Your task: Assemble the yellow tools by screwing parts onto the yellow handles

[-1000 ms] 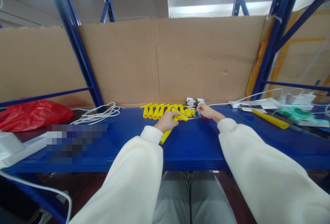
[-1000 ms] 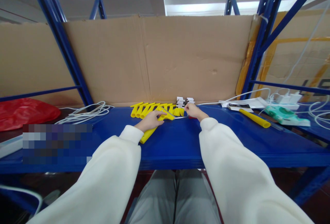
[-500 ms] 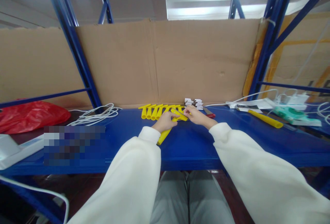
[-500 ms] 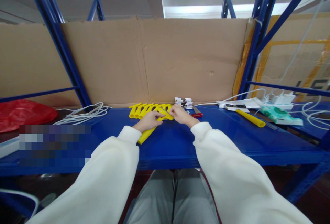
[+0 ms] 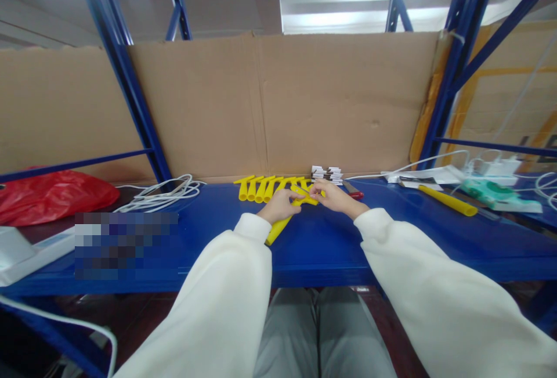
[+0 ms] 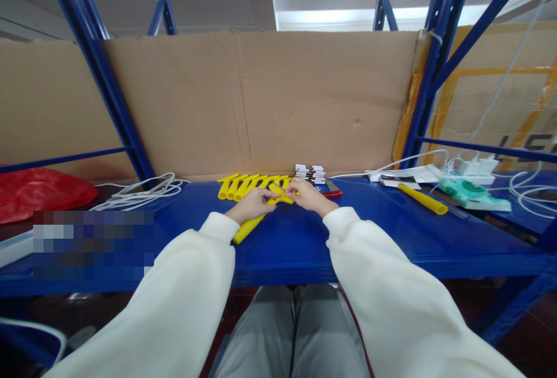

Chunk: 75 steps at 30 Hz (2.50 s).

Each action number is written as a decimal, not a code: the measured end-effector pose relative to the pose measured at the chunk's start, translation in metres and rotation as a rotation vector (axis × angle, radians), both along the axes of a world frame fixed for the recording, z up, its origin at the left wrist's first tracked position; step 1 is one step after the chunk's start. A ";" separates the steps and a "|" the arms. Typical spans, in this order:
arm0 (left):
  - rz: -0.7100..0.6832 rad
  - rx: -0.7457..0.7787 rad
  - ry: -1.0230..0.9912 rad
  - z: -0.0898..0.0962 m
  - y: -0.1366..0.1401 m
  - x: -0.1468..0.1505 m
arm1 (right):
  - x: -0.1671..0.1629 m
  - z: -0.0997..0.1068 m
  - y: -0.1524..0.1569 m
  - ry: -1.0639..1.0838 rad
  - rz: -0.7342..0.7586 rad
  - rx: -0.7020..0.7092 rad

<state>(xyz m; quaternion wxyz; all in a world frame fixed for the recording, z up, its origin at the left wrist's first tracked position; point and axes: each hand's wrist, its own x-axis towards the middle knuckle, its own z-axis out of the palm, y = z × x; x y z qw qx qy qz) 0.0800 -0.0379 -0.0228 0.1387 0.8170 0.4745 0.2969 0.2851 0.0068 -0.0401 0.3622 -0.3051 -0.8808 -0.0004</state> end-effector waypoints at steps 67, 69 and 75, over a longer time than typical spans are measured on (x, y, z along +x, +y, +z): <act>-0.080 -0.053 0.012 -0.003 0.000 0.004 | -0.005 0.001 -0.013 -0.062 -0.074 -0.112; -0.077 -0.061 0.013 -0.003 0.000 0.004 | -0.005 -0.001 -0.010 -0.037 -0.089 -0.140; -0.084 -0.035 -0.014 -0.004 0.001 0.003 | -0.004 -0.008 -0.002 0.074 -0.078 -0.221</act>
